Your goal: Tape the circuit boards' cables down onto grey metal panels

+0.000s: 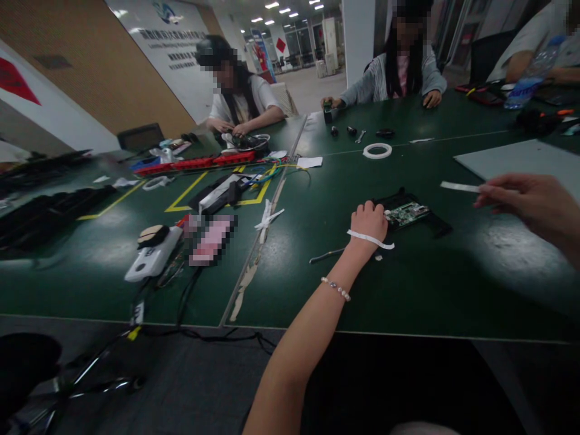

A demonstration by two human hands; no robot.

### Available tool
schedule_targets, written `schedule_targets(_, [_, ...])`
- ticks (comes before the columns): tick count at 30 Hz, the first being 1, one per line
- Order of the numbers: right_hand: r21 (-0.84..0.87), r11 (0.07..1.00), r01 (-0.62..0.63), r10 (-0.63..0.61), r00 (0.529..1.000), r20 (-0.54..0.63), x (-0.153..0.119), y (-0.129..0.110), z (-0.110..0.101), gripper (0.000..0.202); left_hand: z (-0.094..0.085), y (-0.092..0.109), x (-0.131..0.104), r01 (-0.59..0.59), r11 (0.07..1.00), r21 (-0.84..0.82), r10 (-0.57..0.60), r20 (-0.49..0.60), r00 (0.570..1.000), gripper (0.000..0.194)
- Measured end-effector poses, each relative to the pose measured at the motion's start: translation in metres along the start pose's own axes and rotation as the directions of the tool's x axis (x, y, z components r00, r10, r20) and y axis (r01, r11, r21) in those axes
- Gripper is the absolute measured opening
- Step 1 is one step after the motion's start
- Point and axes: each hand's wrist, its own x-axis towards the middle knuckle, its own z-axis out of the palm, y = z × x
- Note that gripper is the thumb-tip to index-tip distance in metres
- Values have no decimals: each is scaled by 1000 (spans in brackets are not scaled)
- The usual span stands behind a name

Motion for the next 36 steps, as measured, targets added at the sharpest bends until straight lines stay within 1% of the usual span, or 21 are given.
schedule_targets(2, [244, 970, -25, -12, 989, 149, -5, -36, 39, 33, -1, 0, -1, -3, 1000, -2, 3, -4, 1000, 23])
schedule_targets(3, [334, 941, -49, -32, 972, 234, -8, -49, 56, 34, -2, 0, -1, -5, 1000, -4, 5, -9, 1000, 23])
schedule_targets(5, [442, 892, -92, -79, 932, 354, -14, -64, 87, 35, -2, -1, -1, -13, 1000, -9, 12, -5, 1000, 23])
schedule_targets(7, [472, 873, -122, -110, 894, 434, -19, -69, 111, 35, -2, -2, -1, -22, 1000, -12, 22, 24, 999, 23])
schedule_targets(9, [468, 872, -142, -111, 875, 471, -24, -68, 128, 34, -2, -4, 1, -26, 1000, -10, 27, 56, 998, 25])
schedule_targets(11, [454, 877, -159, -95, 868, 487, -27, -64, 138, 33, 0, -5, 3, -25, 1000, -3, 25, 65, 998, 25])
schedule_targets(13, [447, 878, -171, -83, 866, 494, -28, -58, 144, 33, 2, -6, 5, -24, 1000, 7, 23, 60, 998, 24])
schedule_targets(17, [432, 880, -196, -55, 863, 503, -27, -51, 149, 34, 4, -4, 6, -9, 1000, 13, 8, 56, 998, 22])
schedule_targets(24, [358, 901, -246, 29, 856, 516, -30, -60, 148, 36, 1, -2, 4, -18, 1000, -4, 18, 26, 999, 21])
schedule_targets(27, [304, 923, -237, 38, 840, 541, -28, -57, 145, 39, 1, -2, 2, -11, 1000, -4, 11, 20, 1000, 20])
schedule_targets(29, [236, 960, -150, 6, 855, 519, -25, -53, 141, 40, 2, -2, 2, -5, 1000, 3, 4, 15, 1000, 21])
schedule_targets(31, [120, 993, 13, -66, 892, 448, -22, -50, 132, 39, 2, -2, 1, -4, 1000, 10, 4, 10, 1000, 21])
schedule_targets(33, [-52, 981, 188, -160, 929, 334, -16, -49, 119, 38, 2, -2, 1, -8, 1000, 15, 8, 2, 1000, 20])
schedule_targets(34, [-153, 957, 246, -202, 945, 258, -12, -47, 110, 38, 2, -2, 1, -9, 1000, 17, 9, -6, 1000, 19])
schedule_targets(35, [-256, 927, 275, -235, 956, 176, -6, -45, 99, 38, 2, -2, 1, -11, 1000, 17, 11, -15, 1000, 19])
schedule_targets(36, [-353, 896, 270, -258, 963, 81, 1, -41, 87, 38, 2, -2, 1, -14, 1000, 15, 14, -24, 1000, 19])
